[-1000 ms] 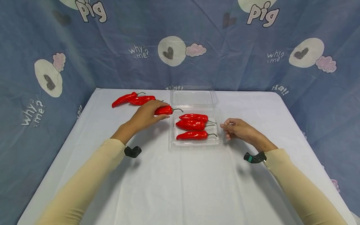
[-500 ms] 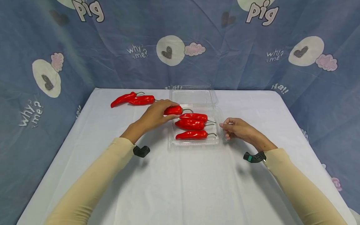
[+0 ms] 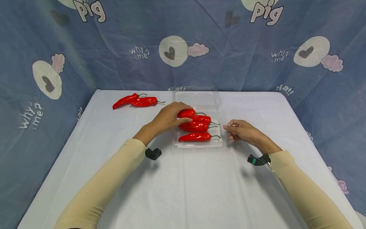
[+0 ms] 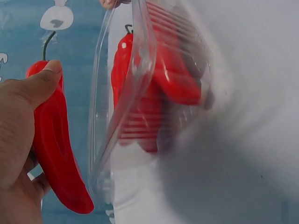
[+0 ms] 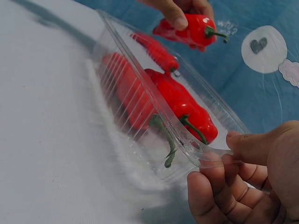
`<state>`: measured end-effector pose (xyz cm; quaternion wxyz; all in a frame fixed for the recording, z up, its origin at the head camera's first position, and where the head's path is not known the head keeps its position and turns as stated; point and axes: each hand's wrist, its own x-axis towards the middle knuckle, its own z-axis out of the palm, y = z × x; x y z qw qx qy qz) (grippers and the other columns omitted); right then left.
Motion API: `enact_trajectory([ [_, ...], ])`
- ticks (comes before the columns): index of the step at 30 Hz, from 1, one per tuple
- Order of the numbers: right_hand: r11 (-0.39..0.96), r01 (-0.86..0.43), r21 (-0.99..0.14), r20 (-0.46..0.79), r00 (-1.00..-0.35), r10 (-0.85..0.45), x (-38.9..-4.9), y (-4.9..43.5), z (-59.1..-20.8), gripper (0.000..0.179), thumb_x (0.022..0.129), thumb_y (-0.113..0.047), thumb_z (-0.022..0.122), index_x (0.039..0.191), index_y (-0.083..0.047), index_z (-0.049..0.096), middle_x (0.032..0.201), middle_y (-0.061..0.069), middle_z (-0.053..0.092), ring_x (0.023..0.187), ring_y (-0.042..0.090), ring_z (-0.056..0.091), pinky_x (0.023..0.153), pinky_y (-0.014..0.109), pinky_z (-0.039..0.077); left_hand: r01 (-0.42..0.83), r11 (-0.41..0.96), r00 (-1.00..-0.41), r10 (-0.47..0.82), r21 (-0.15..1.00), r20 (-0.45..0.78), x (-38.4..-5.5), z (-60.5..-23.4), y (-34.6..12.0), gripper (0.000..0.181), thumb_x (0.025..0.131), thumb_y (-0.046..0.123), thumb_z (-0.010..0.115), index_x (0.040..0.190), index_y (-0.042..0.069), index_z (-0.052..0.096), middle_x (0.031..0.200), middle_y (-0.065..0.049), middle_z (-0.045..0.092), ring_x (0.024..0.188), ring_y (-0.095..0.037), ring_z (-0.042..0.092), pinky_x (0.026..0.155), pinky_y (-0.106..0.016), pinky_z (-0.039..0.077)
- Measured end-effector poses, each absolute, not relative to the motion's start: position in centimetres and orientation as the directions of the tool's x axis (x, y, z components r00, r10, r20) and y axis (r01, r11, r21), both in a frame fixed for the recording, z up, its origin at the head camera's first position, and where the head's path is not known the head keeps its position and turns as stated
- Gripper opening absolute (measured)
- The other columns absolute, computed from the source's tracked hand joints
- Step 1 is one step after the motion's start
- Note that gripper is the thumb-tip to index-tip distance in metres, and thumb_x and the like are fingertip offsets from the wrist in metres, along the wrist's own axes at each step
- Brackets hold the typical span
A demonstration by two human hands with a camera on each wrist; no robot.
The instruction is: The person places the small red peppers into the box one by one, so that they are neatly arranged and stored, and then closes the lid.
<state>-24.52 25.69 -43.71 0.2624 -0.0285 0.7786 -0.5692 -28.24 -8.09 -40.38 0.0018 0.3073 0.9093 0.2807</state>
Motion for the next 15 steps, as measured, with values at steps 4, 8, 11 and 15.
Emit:
enact_trajectory([
  [4,0.355,0.260,-0.898,-0.382,-0.860,-0.338,-24.5,25.7,-43.8,0.027,0.103,-0.025,0.060,0.100,0.000,0.048,0.072,0.003,0.052,0.062,0.015,0.058,0.066,0.033,0.053,0.571,0.660,-0.801,0.578,0.489,0.154,-28.3,-40.3,-7.0,0.052,0.089,0.036,0.078,0.137,0.022,0.061,0.126,0.003,0.064,0.115,-0.016,0.056,0.103,-0.040,0.048],
  [8,0.354,0.261,-0.898,-0.383,-0.859,-0.340,-24.6,25.7,-43.8,0.027,0.103,-0.024,0.059,0.101,0.000,0.048,0.073,0.004,0.052,0.063,0.016,0.058,0.067,0.034,0.053,0.579,0.681,-0.794,0.596,0.449,0.121,-28.5,-40.3,-5.9,0.053,0.091,0.038,0.076,0.138,0.022,0.060,0.127,0.003,0.064,0.117,-0.016,0.055,0.104,-0.042,0.047],
  [11,0.350,0.264,-0.899,-0.385,-0.858,-0.340,-24.6,25.7,-43.9,0.027,0.103,-0.024,0.059,0.100,0.000,0.048,0.074,0.003,0.052,0.063,0.016,0.058,0.067,0.034,0.053,0.584,0.692,-0.788,0.608,0.424,0.094,-28.8,-40.4,-5.1,0.053,0.091,0.041,0.074,0.139,0.022,0.060,0.127,0.005,0.064,0.117,-0.015,0.055,0.103,-0.042,0.048],
  [15,0.346,0.269,-0.899,-0.387,-0.858,-0.338,-24.6,25.7,-43.8,0.026,0.103,-0.024,0.060,0.101,-0.001,0.048,0.073,0.003,0.053,0.063,0.015,0.058,0.067,0.033,0.053,0.591,0.703,-0.783,0.619,0.396,0.068,-29.1,-40.3,-3.9,0.053,0.092,0.042,0.073,0.139,0.023,0.060,0.126,0.006,0.063,0.115,-0.014,0.053,0.101,-0.042,0.048],
])
